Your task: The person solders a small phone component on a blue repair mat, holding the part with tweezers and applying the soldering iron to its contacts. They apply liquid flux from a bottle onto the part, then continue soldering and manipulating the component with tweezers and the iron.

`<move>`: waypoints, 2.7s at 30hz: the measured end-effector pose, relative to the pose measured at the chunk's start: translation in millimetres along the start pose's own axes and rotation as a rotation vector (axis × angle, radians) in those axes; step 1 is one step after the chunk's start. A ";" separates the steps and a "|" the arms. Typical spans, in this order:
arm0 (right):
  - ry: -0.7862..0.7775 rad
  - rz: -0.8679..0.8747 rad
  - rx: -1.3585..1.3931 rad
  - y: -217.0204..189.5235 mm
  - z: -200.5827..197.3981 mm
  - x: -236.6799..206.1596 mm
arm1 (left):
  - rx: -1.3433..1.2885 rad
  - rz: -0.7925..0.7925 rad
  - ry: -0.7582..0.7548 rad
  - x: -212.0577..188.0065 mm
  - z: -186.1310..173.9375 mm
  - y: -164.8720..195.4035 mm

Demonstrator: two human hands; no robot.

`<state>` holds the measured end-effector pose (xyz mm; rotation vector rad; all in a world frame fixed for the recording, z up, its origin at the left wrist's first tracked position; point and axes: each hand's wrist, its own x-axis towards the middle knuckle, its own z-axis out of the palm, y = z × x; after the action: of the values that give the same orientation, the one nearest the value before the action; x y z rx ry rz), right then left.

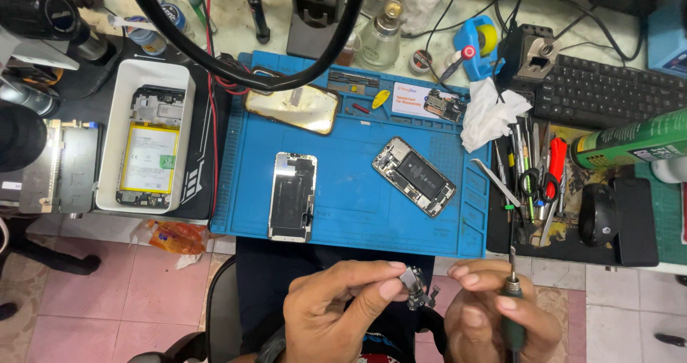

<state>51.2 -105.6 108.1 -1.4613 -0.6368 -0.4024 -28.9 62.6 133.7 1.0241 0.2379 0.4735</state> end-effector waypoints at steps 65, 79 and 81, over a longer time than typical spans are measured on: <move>-0.107 -0.094 0.025 4.6 -8.4 -8.5 | -0.345 -0.381 -0.225 -4.8 9.1 -5.1; -0.175 -0.010 0.052 -2.4 -24.3 -9.7 | -0.169 -0.244 -0.272 -7.9 8.8 -1.0; -0.087 -0.022 0.078 -0.8 -20.8 -10.2 | -0.045 -0.088 -0.273 -7.7 10.2 1.6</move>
<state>46.0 -127.5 102.6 -1.4042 -0.7309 -0.3284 -31.9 51.8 140.0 1.0175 0.0284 0.2542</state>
